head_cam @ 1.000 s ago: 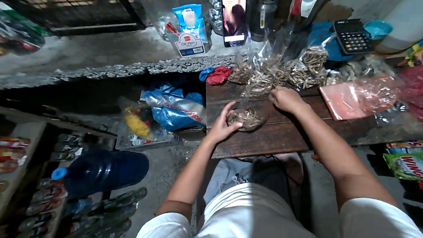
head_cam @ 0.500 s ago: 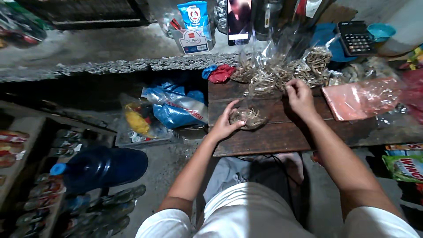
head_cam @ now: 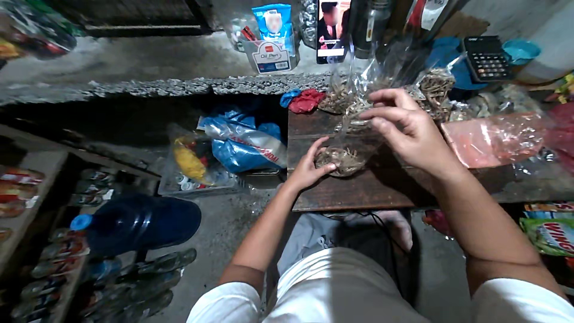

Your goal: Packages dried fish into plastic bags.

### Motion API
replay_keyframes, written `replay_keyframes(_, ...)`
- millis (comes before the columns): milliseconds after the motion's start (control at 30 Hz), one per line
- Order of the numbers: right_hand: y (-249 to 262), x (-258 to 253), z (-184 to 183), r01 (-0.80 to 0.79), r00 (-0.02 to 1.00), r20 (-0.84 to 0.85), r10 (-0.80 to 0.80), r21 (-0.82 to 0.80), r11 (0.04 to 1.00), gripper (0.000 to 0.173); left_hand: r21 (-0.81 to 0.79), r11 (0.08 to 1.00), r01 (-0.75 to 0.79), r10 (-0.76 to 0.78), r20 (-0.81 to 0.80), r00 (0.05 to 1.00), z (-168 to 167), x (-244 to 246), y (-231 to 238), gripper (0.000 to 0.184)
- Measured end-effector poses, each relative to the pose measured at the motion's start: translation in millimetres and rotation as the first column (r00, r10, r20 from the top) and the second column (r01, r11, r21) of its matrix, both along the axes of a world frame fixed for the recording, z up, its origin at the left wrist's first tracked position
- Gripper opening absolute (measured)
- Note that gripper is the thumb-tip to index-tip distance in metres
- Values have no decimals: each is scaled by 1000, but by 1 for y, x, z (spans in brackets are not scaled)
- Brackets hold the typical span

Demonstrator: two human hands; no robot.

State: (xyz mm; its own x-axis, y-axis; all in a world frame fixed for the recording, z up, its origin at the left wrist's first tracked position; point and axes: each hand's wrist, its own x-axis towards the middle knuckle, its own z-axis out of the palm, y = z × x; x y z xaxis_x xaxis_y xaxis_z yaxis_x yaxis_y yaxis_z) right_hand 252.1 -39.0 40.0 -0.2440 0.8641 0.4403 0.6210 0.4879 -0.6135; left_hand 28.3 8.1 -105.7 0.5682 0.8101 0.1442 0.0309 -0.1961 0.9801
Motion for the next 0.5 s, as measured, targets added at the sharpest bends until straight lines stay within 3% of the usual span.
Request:
replay_keyframes(100,-5,16,-13,67,982,-174,-73,-37,997,44,32,999,16,-17,43,999,-10,1,5,73)
replay_keyframes(200,-17,35,-47,20,964,-248,-95,-291,956,81,47,999,2,-4,50,999,-11,-1,5,76)
replay_keyframes(233,-20,36,-60,-2,965,-243,-103,-397,918,82,59,998,3,-7,58,998,-11,-1,6,78)
replay_keyframes(333,-22,21,-92,24,973,-174,-149,-568,822,70,89,995,36,-42,57,998,-7,1,7,87)
replay_keyframes(433,-19,1,-100,107,981,-100,-169,-447,888,30,107,992,61,-63,12,998,4,6,2,88)
replay_keyframes(500,-16,-7,-95,124,975,-130,-178,-343,931,19,72,997,31,-34,36,999,8,8,-2,87)
